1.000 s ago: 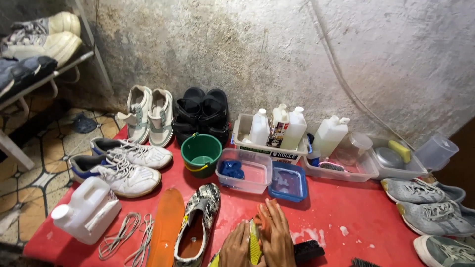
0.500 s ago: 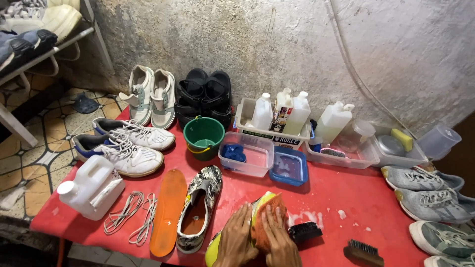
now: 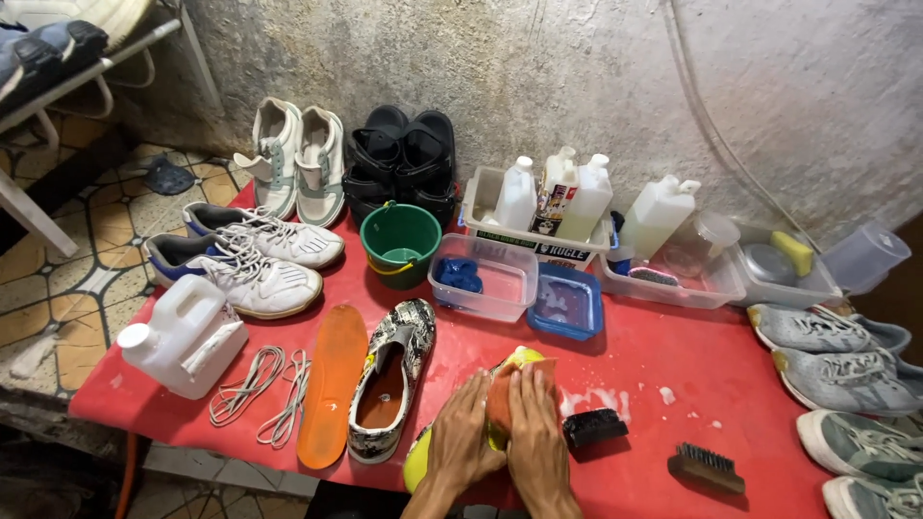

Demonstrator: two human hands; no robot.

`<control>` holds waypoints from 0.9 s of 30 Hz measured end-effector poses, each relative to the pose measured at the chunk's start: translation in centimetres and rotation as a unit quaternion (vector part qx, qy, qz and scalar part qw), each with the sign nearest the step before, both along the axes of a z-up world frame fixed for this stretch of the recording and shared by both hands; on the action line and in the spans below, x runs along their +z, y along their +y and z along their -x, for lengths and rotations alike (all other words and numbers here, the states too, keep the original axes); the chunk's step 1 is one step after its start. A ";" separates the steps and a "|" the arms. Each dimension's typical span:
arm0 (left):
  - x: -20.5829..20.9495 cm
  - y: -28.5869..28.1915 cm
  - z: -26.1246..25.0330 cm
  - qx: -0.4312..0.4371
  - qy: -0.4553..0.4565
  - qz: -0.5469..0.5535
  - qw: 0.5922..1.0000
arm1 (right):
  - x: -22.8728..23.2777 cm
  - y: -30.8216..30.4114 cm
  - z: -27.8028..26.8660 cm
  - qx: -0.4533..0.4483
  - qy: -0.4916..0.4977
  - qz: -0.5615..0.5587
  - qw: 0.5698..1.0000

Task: The person scrubs the sole of a yellow sneaker using a brush and cleaning solution. They then wipe the sole with a cloth and continue scrubbing the shoe with the brush.

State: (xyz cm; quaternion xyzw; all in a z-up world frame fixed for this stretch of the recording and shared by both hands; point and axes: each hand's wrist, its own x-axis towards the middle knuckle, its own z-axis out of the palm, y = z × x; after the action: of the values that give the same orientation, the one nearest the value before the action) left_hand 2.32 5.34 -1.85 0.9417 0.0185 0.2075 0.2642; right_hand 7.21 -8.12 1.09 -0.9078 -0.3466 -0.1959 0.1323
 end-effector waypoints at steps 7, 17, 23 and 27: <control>-2.2 -0.3 -0.2 0.003 -0.015 -0.045 0.999 | 1.1 -3.0 2.7 0.004 0.169 0.010 0.986; 0.1 -0.5 0.6 0.008 0.052 -0.038 0.998 | 13.3 -3.6 -0.3 -0.242 0.402 -0.436 0.768; 0.6 -0.6 0.7 0.010 -0.002 -0.029 1.000 | 10.1 -1.1 -3.5 -0.103 0.299 -0.344 0.884; 1.2 -0.7 0.9 0.008 0.001 -0.017 1.000 | 8.2 0.8 -6.1 -0.041 0.305 -0.199 0.930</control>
State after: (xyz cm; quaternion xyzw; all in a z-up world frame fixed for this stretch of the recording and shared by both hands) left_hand 1.40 4.60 -0.63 0.9462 0.0233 0.2087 0.2463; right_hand 13.28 -7.28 9.33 -0.8924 -0.2058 0.0208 0.4011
